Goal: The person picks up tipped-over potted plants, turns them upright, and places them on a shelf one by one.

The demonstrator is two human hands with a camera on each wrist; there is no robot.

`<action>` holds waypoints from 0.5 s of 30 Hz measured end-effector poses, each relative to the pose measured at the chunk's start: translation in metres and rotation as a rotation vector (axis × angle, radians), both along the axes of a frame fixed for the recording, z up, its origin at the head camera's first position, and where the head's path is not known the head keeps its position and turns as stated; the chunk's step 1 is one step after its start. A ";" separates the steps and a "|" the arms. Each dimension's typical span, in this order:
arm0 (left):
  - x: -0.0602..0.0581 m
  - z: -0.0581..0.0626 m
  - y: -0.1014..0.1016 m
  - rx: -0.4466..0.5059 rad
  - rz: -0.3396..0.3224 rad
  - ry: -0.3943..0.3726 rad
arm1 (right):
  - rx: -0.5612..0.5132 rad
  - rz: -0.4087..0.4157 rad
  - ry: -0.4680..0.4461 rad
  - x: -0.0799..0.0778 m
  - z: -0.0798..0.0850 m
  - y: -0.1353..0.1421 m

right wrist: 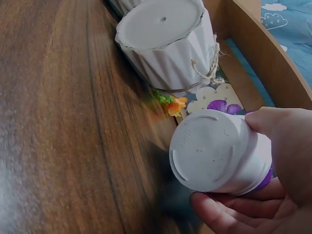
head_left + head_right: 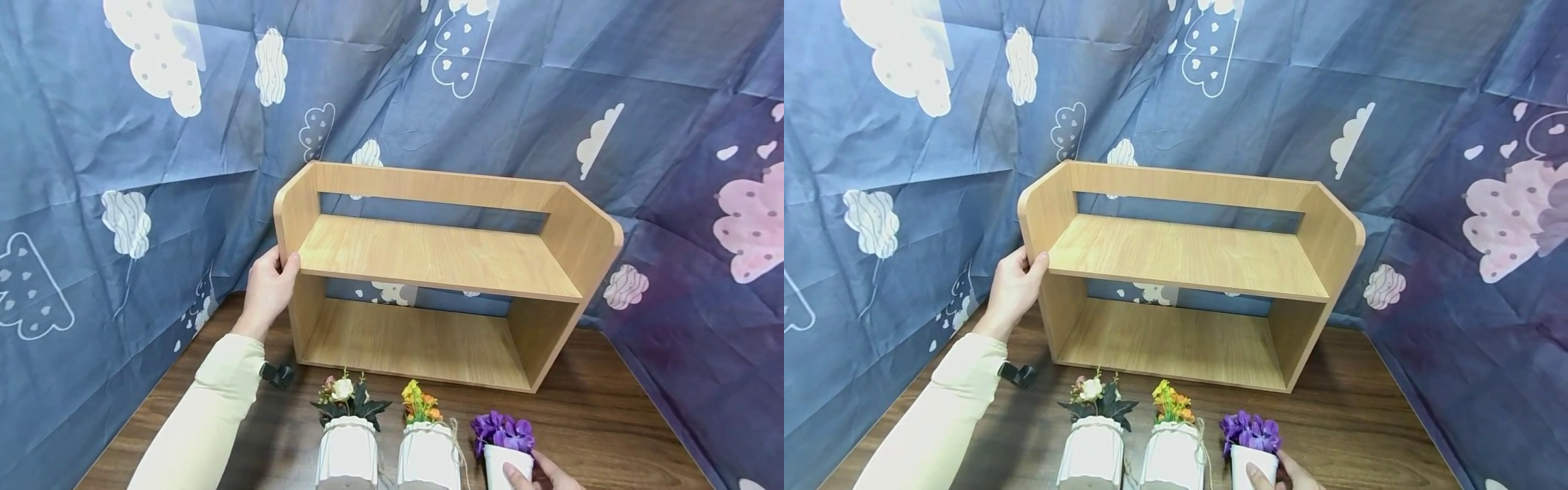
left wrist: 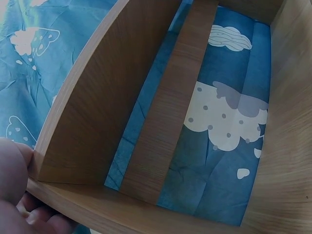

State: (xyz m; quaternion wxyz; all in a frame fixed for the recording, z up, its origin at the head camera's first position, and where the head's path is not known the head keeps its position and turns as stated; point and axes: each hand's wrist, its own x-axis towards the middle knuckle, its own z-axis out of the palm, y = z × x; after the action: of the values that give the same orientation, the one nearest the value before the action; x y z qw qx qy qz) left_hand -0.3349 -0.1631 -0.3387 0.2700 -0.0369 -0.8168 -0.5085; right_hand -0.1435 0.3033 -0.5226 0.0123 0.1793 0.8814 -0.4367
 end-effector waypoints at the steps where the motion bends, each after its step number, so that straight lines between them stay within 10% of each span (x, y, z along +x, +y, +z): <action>1: 0.000 0.000 0.000 0.000 0.000 0.000 | 0.002 -0.003 0.003 0.000 0.001 0.000; 15: 0.002 0.000 0.002 0.004 0.003 -0.014 | 0.030 -0.028 0.122 0.007 0.013 -0.006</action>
State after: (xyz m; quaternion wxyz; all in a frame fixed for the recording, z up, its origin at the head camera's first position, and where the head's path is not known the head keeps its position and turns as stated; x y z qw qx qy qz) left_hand -0.3327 -0.1616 -0.3389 0.2649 -0.0316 -0.8178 -0.5100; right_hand -0.1370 0.2972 -0.5091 -0.0502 0.1649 0.8845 -0.4336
